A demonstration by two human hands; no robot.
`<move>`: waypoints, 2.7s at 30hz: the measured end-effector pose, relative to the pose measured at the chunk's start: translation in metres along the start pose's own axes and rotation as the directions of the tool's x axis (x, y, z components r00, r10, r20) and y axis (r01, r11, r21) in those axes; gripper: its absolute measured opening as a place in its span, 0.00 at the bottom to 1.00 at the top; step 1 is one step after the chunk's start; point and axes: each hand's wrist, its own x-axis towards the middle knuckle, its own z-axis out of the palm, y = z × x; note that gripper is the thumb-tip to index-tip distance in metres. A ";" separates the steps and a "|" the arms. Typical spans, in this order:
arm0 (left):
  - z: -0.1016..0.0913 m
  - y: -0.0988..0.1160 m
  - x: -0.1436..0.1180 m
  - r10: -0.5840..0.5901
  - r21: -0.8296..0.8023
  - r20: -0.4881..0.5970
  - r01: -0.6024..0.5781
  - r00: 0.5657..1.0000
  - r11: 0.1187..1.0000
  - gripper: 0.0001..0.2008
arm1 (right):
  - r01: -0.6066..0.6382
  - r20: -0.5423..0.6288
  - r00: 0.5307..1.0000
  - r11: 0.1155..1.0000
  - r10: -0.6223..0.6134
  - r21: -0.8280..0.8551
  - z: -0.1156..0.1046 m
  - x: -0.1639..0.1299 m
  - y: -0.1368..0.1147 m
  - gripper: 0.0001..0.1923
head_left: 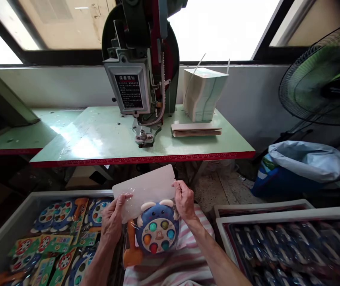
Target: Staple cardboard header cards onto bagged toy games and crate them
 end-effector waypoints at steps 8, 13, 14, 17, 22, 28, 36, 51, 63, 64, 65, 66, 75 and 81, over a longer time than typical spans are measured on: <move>-0.010 0.008 0.015 0.154 0.001 -0.052 -0.154 0.987 0.988 0.20 | -0.011 0.047 0.999 0.995 0.007 0.095 0.009 0.012 -0.011 0.22; -0.021 0.016 0.020 0.280 0.130 -0.038 -0.274 0.959 0.953 0.16 | -0.072 0.126 0.991 0.973 0.045 0.217 0.002 0.016 -0.020 0.20; -0.022 0.017 0.021 0.294 0.140 -0.038 -0.286 0.955 0.948 0.15 | -0.088 0.119 0.991 0.969 0.061 0.231 0.001 0.017 -0.021 0.20; -0.026 0.021 0.022 0.283 0.131 -0.005 -0.280 0.959 0.951 0.16 | -0.116 0.120 0.989 0.959 0.087 0.259 -0.002 0.021 -0.024 0.19; -0.041 0.039 0.030 0.197 0.099 0.140 -0.212 0.970 0.972 0.16 | -0.039 0.206 0.978 0.933 -0.038 0.358 -0.007 0.041 -0.020 0.18; -0.041 0.063 0.035 0.100 0.007 0.291 -0.107 0.951 0.994 0.24 | -0.156 0.344 0.939 0.920 0.025 0.359 -0.011 0.051 -0.014 0.20; -0.018 0.030 0.030 -0.055 -0.132 0.090 0.066 0.994 0.989 0.29 | -0.140 0.225 0.971 0.947 0.074 0.290 -0.014 0.041 -0.015 0.21; -0.008 0.029 0.032 0.022 -0.239 0.026 -0.015 0.999 0.971 0.19 | -0.165 0.170 0.978 0.945 0.120 0.283 -0.011 0.046 -0.007 0.23; -0.012 0.043 0.037 -0.079 -0.224 0.125 0.106 0.989 0.969 0.23 | -0.137 0.092 0.989 0.956 0.116 0.260 -0.002 0.049 -0.002 0.17; -0.013 0.046 0.037 -0.094 -0.209 0.125 0.119 0.988 0.971 0.23 | -0.163 0.100 0.985 0.939 0.139 0.302 -0.001 0.050 -0.001 0.16; -0.014 0.050 0.037 -0.107 -0.191 0.123 0.130 0.987 0.973 0.23 | -0.195 0.116 0.980 0.914 0.164 0.357 0.000 0.051 -0.001 0.16; -0.016 0.053 0.037 -0.118 -0.171 0.129 0.139 0.985 0.975 0.23 | -0.230 0.141 0.972 0.878 0.187 0.419 0.000 0.052 -0.001 0.17; -0.031 0.056 0.041 -0.108 -0.142 0.191 0.137 0.976 0.980 0.43 | -0.426 0.411 0.892 0.660 0.190 0.619 -0.009 0.059 -0.006 0.31; -0.019 0.064 0.028 -0.100 -0.148 0.183 0.128 0.978 0.981 0.17 | -0.553 0.539 0.816 0.556 0.210 0.620 -0.011 0.057 0.002 0.10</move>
